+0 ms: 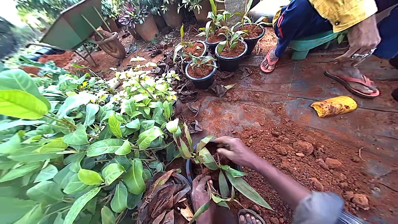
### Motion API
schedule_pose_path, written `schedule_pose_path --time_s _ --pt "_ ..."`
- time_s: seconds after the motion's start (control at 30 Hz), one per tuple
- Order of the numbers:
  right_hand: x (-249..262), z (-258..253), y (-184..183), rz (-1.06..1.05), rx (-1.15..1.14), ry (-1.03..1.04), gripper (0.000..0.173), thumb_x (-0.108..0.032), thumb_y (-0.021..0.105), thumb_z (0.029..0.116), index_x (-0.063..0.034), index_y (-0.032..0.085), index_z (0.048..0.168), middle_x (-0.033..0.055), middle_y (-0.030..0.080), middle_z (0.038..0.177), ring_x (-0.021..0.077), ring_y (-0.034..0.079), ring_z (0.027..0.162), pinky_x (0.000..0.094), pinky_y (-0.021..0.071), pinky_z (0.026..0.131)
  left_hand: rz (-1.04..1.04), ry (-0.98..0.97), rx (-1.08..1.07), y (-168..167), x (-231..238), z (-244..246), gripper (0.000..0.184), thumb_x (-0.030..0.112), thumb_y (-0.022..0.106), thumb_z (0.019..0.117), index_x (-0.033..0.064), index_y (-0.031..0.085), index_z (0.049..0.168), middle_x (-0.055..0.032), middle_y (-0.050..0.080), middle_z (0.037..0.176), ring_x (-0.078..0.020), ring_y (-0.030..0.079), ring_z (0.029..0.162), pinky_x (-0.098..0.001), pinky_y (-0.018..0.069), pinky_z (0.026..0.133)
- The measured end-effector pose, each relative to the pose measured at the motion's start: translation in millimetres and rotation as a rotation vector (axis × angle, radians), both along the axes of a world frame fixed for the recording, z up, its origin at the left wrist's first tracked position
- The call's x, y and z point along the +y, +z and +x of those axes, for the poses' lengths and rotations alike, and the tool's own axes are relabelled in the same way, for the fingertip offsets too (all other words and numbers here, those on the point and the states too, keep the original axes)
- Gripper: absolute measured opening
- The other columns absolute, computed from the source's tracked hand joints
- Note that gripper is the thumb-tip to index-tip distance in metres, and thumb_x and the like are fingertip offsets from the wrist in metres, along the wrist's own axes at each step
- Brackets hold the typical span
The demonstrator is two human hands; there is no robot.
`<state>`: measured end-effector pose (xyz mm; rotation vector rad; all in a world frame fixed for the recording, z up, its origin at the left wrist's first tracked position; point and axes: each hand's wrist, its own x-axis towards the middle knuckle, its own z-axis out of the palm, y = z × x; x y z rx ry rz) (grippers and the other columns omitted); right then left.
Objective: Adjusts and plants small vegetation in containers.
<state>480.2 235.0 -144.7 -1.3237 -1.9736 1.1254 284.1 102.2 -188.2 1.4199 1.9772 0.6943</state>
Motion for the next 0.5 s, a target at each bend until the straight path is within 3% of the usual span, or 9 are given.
schedule_pose_path --time_s 0.1,0.23,0.3,0.37,0.5 --pt "-58.8 56.1 -16.2 0.062 0.012 -0.376 0.04 -0.023 0.064 0.0966 -0.0128 0.065 0.136 0.0038 0.068 0.131 0.0144 0.069 0.112 0.0388 0.0598 0.096 0.023 -0.016 0.008 -2.9 -0.1 -3.3 0.017 0.013 0.07 0.0936 0.0072 0.079 0.107 -0.0219 0.067 0.125 -0.0321 0.066 0.114 -0.0446 0.0563 0.095" --pt "-175.8 118.2 -43.9 -0.052 -0.242 -0.717 0.067 -0.036 0.071 0.091 -0.0053 0.053 0.147 0.0147 0.056 0.149 0.0288 0.055 0.137 0.0483 0.0481 0.112 0.112 -0.158 0.078 -4.0 -1.0 -16.3 0.021 0.011 0.067 0.0943 0.0006 0.077 0.109 -0.026 0.068 0.122 -0.0418 0.065 0.116 -0.0564 0.0511 0.101" --pt "-236.4 135.0 -55.1 -0.146 -0.405 -0.819 0.084 -0.047 0.074 0.0869 -0.0036 0.046 0.153 0.0187 0.046 0.157 0.0367 0.042 0.147 0.0534 0.0403 0.118 0.114 -0.238 0.088 -1.7 -0.1 -21.4 0.024 0.012 0.065 0.097 -0.0023 0.075 0.112 -0.0285 0.068 0.123 -0.0453 0.063 0.119 -0.0578 0.0489 0.104" --pt "-283.0 143.6 -66.4 -0.192 -0.547 -0.889 0.1 -0.058 0.076 0.0804 -0.0023 0.041 0.156 0.0233 0.04 0.16 0.0427 0.039 0.148 0.0579 0.0399 0.116 0.139 -0.301 0.047 -9.8 3.2 -30.2 0.028 0.014 0.062 0.0976 -0.0057 0.073 0.114 -0.0316 0.066 0.123 -0.0468 0.062 0.119 -0.0568 0.0482 0.105" --pt "-328.5 142.1 -78.8 -0.37 -0.64 -0.876 0.121 -0.073 0.077 0.0721 -0.0033 0.032 0.16 0.0241 0.034 0.163 0.0416 0.036 0.15 0.0591 0.0354 0.118 0.045 -0.338 -0.027 -12.3 10.8 -39.0 0.033 0.021 0.061 0.1002 -0.0054 0.071 0.117 -0.029 0.065 0.127 -0.0387 0.061 0.124 -0.0487 0.0464 0.11"
